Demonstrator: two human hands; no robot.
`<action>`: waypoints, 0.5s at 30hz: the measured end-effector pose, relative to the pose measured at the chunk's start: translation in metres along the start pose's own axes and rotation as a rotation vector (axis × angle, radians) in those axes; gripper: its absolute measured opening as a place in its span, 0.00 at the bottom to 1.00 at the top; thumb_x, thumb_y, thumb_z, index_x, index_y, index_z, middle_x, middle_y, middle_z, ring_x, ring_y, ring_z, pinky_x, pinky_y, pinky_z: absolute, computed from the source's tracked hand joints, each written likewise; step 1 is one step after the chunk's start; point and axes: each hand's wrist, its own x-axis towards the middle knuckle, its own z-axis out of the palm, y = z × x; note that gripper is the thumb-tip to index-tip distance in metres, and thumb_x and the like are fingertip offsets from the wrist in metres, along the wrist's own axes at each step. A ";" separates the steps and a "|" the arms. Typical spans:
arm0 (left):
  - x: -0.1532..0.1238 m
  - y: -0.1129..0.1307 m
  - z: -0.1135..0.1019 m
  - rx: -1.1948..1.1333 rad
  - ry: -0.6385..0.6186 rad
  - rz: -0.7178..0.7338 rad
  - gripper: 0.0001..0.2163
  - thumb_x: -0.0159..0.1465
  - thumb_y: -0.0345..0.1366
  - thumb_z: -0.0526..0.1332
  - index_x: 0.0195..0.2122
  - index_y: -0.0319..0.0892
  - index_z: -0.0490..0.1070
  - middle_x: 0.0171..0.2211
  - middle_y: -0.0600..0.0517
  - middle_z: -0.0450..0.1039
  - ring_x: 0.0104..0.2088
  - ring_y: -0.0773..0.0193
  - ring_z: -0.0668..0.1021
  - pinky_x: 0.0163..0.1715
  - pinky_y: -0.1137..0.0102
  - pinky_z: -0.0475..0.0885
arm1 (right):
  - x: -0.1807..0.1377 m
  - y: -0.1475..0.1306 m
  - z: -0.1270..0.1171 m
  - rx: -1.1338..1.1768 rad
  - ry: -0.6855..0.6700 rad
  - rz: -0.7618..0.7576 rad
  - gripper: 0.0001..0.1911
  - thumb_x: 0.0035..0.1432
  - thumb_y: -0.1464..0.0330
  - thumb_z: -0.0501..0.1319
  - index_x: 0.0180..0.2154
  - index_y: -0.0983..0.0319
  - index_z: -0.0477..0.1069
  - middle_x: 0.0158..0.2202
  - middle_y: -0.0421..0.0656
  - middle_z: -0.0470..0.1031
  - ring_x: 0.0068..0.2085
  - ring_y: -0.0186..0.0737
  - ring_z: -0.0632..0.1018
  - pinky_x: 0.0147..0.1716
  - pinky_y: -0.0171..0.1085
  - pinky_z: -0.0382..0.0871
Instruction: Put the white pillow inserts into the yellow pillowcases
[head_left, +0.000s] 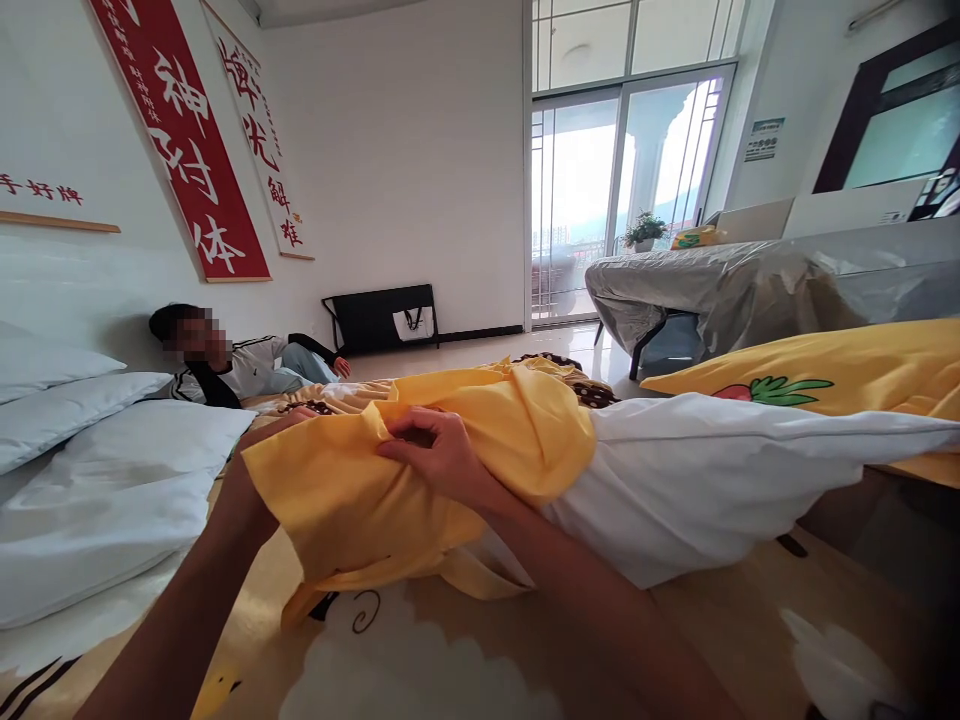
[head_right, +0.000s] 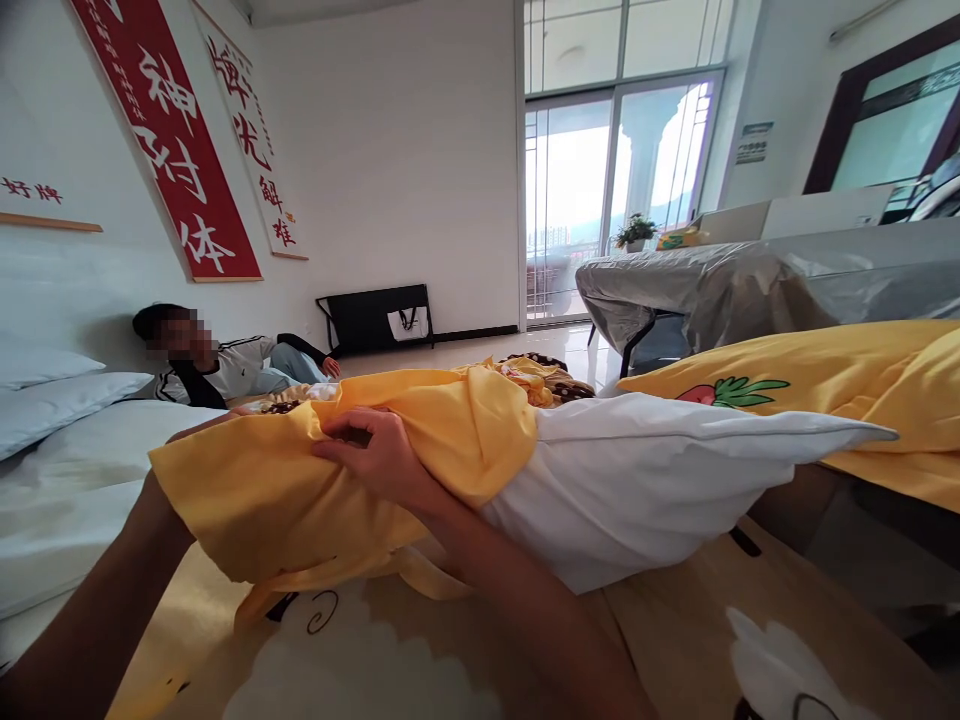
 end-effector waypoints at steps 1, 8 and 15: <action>0.001 0.002 0.000 -0.018 0.010 -0.008 0.16 0.41 0.37 0.71 0.32 0.41 0.74 0.24 0.54 0.73 0.22 0.67 0.72 0.22 0.75 0.70 | 0.001 -0.001 -0.002 -0.012 -0.046 -0.019 0.11 0.45 0.62 0.69 0.26 0.63 0.73 0.27 0.39 0.72 0.30 0.33 0.71 0.31 0.33 0.67; 0.005 0.008 0.001 0.000 -0.307 -0.100 0.10 0.42 0.37 0.70 0.22 0.38 0.73 0.28 0.52 0.70 0.26 0.67 0.72 0.22 0.77 0.67 | 0.004 -0.010 -0.017 -0.118 -0.170 -0.114 0.03 0.53 0.69 0.64 0.31 0.62 0.76 0.31 0.40 0.75 0.34 0.34 0.73 0.36 0.34 0.67; 0.000 -0.004 0.011 0.205 -0.507 -0.120 0.07 0.42 0.31 0.70 0.22 0.39 0.75 0.19 0.54 0.67 0.21 0.69 0.66 0.18 0.77 0.62 | -0.003 -0.017 -0.005 -0.087 -0.095 -0.133 0.05 0.54 0.70 0.63 0.33 0.61 0.77 0.30 0.39 0.74 0.33 0.33 0.72 0.34 0.33 0.66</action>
